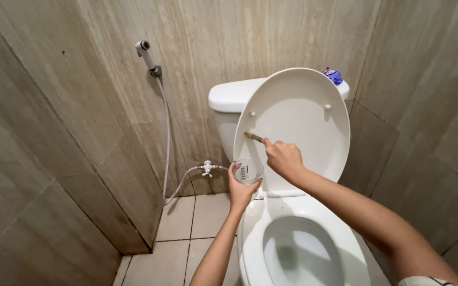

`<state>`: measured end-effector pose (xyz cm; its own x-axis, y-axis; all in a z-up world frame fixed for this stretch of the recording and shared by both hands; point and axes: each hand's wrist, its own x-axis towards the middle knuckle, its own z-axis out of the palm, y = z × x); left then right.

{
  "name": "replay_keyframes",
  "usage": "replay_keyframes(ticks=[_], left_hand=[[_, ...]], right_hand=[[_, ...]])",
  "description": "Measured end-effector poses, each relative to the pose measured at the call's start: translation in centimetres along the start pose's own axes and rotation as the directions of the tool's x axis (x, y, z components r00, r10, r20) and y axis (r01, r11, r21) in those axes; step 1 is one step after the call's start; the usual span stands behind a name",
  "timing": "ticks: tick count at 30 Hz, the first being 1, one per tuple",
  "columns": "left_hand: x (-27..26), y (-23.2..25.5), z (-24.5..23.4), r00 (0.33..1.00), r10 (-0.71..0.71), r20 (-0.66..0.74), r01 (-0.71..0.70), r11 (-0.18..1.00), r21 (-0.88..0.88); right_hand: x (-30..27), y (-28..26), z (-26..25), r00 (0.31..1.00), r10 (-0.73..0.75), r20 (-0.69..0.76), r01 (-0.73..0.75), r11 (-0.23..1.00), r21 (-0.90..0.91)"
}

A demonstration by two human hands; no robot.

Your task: The recorder cleans the lid and exterior of a toilet using a brush and a cleaning solution mixed in a cup.

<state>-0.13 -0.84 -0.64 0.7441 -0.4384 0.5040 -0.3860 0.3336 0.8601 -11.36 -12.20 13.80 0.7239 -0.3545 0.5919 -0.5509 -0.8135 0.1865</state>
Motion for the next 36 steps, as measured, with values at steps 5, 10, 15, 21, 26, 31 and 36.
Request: replay_keyframes(ticks=[5,10,15,21,26,31,36], left_hand=[[0.9,0.0,0.0,1.0,0.014,-0.014,-0.014,1.0,-0.008],[1.0,0.2,0.8,0.999,0.033,-0.03,-0.035,0.998,-0.053],[0.5,0.9,0.7,1.0,-0.013,-0.008,0.013,0.999,-0.044],[0.7,-0.8,2.0,0.997,0.043,-0.057,-0.043,0.999,-0.007],[1.2,-0.3,2.4,0.997,0.076,-0.035,-0.077,0.996,-0.051],[1.4,0.3,2.4,0.999,0.001,-0.051,-0.005,0.997,-0.074],[1.4,-1.2,1.9,0.998,0.019,-0.055,-0.025,0.993,-0.113]], right_hand=[[1.0,0.3,-3.1,0.986,0.024,-0.168,-0.036,0.997,-0.069],[0.3,1.0,-0.3,0.985,-0.124,-0.12,0.094,0.969,-0.23],[1.8,2.8,-5.2,0.934,0.047,-0.354,-0.101,0.985,-0.137],[-2.1,3.4,-0.2,0.876,-0.19,-0.444,0.099,0.97,-0.22],[-1.4,5.3,0.7,0.918,-0.168,-0.36,0.111,0.978,-0.174],[-1.4,5.7,0.7,0.922,0.16,-0.351,-0.168,0.986,0.01],[-1.5,4.9,5.0,0.906,-0.155,-0.394,0.135,0.988,-0.078]])
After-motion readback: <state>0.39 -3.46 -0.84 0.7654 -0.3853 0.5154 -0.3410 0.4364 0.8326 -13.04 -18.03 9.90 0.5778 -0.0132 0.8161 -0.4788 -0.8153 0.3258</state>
